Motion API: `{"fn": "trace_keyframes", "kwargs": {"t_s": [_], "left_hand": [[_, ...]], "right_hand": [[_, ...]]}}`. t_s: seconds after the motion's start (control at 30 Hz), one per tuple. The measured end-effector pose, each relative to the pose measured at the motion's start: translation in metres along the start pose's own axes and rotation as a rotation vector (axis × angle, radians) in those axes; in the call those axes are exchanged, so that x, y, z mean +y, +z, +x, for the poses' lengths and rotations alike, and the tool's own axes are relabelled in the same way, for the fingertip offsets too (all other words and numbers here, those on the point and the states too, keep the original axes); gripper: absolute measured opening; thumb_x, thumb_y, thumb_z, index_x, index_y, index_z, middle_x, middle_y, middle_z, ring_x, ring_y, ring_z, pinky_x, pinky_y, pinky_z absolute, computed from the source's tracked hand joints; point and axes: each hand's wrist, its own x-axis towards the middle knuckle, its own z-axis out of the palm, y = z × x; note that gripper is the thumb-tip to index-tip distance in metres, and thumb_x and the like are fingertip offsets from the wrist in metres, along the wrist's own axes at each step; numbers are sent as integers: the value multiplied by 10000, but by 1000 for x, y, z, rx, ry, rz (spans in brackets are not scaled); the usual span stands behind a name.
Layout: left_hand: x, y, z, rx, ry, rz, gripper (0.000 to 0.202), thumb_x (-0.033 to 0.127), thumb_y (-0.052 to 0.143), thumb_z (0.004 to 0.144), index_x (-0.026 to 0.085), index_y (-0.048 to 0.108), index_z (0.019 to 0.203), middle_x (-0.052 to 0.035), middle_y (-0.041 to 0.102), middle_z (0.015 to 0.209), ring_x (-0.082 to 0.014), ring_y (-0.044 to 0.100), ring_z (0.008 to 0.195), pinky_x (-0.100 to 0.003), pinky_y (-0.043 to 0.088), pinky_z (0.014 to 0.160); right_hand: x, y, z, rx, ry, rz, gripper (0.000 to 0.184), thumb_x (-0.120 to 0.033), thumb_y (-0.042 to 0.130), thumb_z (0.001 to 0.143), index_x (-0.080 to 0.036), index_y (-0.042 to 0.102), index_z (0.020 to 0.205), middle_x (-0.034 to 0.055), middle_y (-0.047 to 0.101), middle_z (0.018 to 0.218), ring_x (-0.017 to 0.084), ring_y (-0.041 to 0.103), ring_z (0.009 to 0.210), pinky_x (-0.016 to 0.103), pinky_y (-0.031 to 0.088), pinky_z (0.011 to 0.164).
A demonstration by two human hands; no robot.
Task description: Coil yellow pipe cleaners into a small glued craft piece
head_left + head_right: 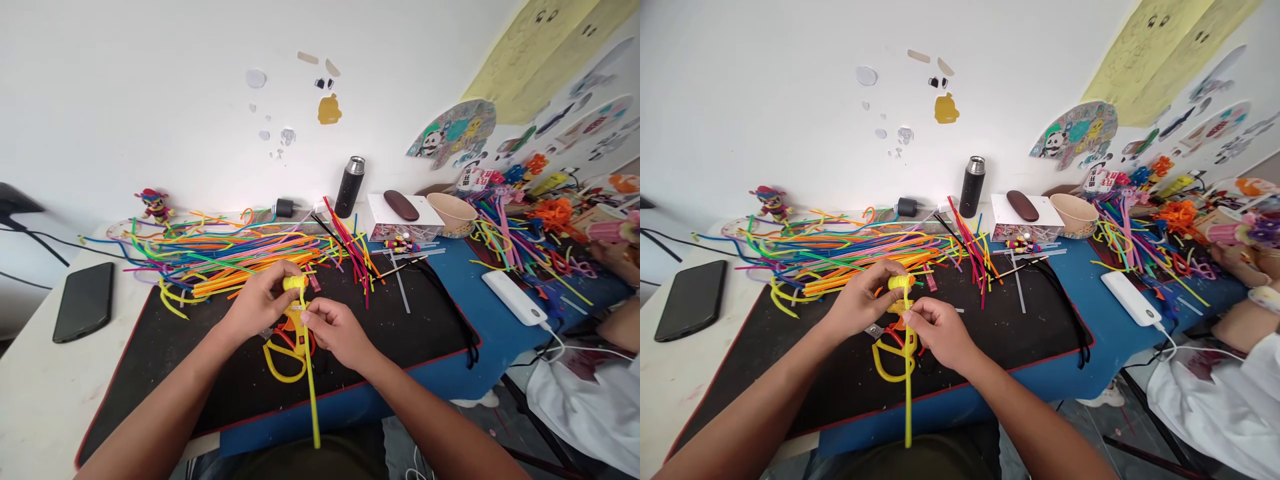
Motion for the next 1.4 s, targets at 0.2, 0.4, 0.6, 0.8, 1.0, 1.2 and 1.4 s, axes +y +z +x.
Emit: {"fn": "trace_keyframes", "kwargs": {"t_s": [0.2, 0.4, 0.6, 0.8, 1.0, 1.2, 1.4], "left_hand": [[-3, -1, 0, -23, 12, -12, 82, 234, 628, 981, 223, 645, 1060, -39, 702, 1026, -152, 617, 787, -257, 468, 664], [-3, -1, -1, -28, -5, 5, 99, 291, 640, 991, 217, 657, 1055, -39, 706, 1010, -151, 607, 765, -259, 463, 654], [-5, -2, 0, -6, 1, 25, 113, 301, 647, 983, 216, 656, 1059, -33, 717, 983, -161, 627, 772, -258, 472, 665], [-3, -2, -1, 10, 13, 53, 111, 288, 648, 977, 223, 666, 1065, -19, 727, 957, -151, 622, 735, -247, 466, 639], [-11, -23, 6, 162, -49, 28, 102, 276, 723, 912, 220, 678, 984, -13, 719, 891, -161, 637, 733, -270, 493, 665], [-35, -73, 16, 678, -221, -437, 326, 270, 876, 714, 218, 636, 927, 52, 692, 645, -118, 582, 488, -231, 438, 485], [-32, -80, 21, 694, -183, -512, 327, 240, 878, 688, 214, 640, 910, 32, 714, 621, -131, 609, 473, -221, 411, 441]], "right_hand": [[0, -4, -2, -2, 26, 59, 453, -604, 782, 831, -206, 568, 801, -140, 338, 490, 46, 234, 389, 204, 186, 391], [-1, -8, -3, 12, 30, 74, 447, -599, 781, 837, -203, 577, 801, -148, 322, 466, 47, 224, 393, 200, 175, 397], [1, -11, -3, 42, 66, 71, 439, -599, 771, 836, -202, 588, 794, -142, 319, 470, 50, 210, 404, 208, 159, 405], [4, -14, -3, 75, 78, 9, 419, -594, 747, 847, -200, 611, 807, -138, 320, 464, 59, 209, 408, 215, 156, 409], [5, -21, -1, 123, 56, -92, 448, -629, 723, 853, -192, 631, 824, -107, 384, 513, 77, 297, 446, 227, 205, 438], [9, -21, -2, 100, 8, -227, 403, -599, 682, 887, -202, 626, 840, -81, 449, 583, 102, 368, 497, 250, 289, 496], [8, -13, -7, 96, -92, -809, 200, -420, 682, 959, -221, 677, 943, -50, 605, 686, 139, 554, 634, 258, 351, 622]]}}
